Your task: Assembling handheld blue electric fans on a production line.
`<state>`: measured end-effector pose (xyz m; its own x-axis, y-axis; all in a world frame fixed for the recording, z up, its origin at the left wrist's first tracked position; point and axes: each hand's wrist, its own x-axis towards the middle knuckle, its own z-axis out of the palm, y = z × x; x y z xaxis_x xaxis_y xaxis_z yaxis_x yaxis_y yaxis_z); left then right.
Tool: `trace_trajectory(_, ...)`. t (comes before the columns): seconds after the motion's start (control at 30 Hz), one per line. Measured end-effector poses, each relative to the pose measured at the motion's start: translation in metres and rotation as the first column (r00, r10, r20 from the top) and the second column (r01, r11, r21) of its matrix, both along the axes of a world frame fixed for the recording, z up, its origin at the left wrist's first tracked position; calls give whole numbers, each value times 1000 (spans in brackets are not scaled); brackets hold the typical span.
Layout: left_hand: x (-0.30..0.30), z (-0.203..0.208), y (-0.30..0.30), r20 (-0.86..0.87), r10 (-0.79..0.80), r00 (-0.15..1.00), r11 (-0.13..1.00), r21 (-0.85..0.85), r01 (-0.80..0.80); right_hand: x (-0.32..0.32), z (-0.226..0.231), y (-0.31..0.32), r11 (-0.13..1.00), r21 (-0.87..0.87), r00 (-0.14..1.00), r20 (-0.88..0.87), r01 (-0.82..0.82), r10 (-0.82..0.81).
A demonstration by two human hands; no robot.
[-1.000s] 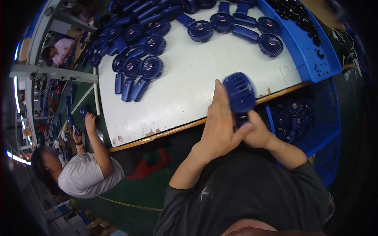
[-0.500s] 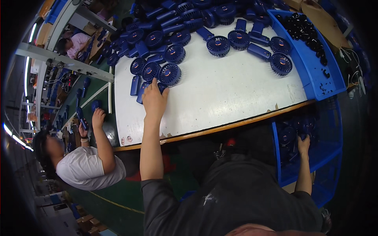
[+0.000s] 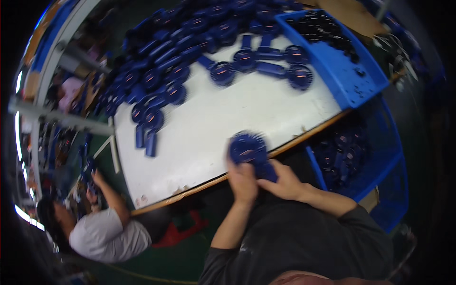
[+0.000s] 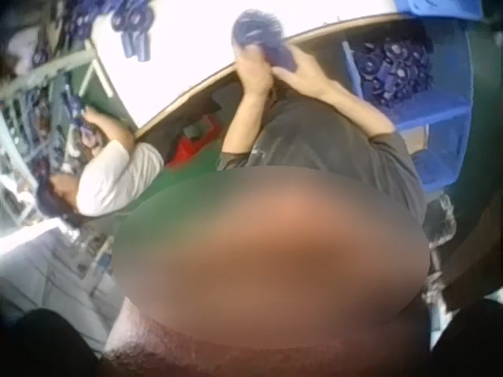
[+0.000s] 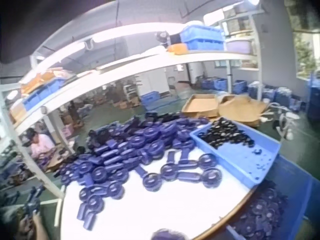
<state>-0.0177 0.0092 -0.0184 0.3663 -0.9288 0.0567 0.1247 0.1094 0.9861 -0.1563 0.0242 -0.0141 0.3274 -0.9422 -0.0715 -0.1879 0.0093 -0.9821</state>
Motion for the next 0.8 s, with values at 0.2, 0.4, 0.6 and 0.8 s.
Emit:
trace_trajectory(0.2, 10, 15, -32, -775, -478, 413, 726, -84, 683, -9, 35, -38, 836, -404, 889, -416, -371, 194)
trace_trajectory(0.4, -15, 27, -15, -662, -580, 475, 699, -105, 707, -101, 118, -138, 663, -57, 341, -888, -746, 308)
trace_trajectory(0.6, 17, 22, -14, -664, -634, 396, 694, -262, 671, -338, 45, -260, 906, -321, 33, -939, 277, -343)
trace_trajectory(0.8, 21, 24, -11, -582, -496, 645, 793, -1, 609, -326, 55, -251, 829, -441, 393, -734, 343, -553)
